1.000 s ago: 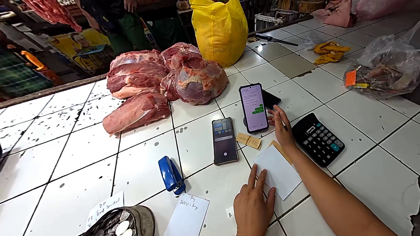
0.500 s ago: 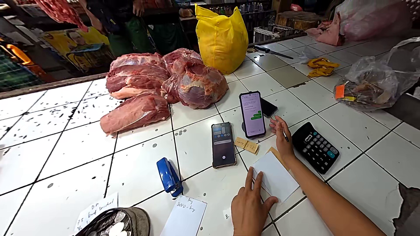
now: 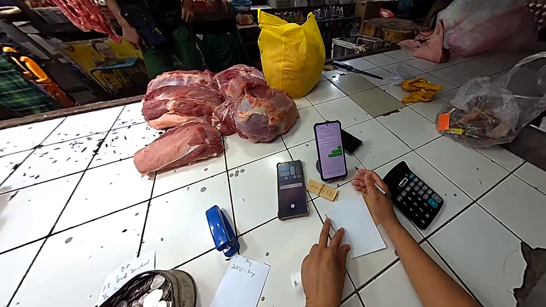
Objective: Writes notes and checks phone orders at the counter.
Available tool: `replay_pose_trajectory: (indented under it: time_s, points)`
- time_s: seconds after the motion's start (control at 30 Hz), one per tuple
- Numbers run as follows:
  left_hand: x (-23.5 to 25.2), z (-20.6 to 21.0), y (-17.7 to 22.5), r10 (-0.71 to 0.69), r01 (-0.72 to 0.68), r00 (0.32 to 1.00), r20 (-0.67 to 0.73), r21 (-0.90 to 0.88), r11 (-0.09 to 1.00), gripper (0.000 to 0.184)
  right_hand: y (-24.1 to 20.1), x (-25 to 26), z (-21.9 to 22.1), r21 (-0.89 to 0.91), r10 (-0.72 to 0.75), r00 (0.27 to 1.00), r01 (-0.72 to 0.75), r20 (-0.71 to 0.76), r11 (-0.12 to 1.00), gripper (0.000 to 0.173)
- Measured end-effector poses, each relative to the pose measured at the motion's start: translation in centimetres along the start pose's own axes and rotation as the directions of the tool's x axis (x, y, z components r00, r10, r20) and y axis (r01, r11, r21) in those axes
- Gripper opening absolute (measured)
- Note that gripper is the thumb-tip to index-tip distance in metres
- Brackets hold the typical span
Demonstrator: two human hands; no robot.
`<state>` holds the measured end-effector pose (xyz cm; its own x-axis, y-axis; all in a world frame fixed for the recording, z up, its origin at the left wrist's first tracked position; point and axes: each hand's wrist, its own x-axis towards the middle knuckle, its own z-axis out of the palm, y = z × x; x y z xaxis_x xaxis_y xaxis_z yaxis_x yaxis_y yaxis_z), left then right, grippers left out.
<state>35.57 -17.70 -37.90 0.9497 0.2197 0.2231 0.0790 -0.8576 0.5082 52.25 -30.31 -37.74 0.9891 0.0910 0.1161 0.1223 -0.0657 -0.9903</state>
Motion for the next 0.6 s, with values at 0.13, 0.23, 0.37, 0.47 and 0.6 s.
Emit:
replay_pose_trajectory:
  time_s: [0.13,0.23,0.37,0.47,0.6]
  points:
    - [0.0,0.1,0.1,0.021,-0.021,1.000,-0.005,0.005,1.000,0.025,0.1,0.5,0.7,-0.001,-0.012,0.996,0.012,-0.091,1.000,0.040]
    - [-0.1,-0.1,0.1,0.021,-0.021,1.000,0.000,0.004,1.000,0.027,0.2,0.9,1.0,-0.008,-0.018,0.993,0.018,-0.121,1.000,0.040]
    - [-0.2,0.1,0.0,0.025,-0.025,1.000,-0.015,0.004,1.000,0.036,0.3,0.9,1.0,0.000,-0.023,0.996,0.023,-0.089,1.000,0.040]
    - [-0.1,0.3,0.0,0.067,-0.067,0.997,-0.041,0.000,0.998,0.038,0.3,1.2,1.0,0.007,-0.023,0.999,0.023,-0.029,1.000,0.040]
    - [0.0,0.6,-0.1,0.109,-0.108,0.994,-0.019,0.027,0.994,0.030,0.4,1.5,0.9,0.047,-0.021,1.000,0.021,0.006,0.999,0.040]
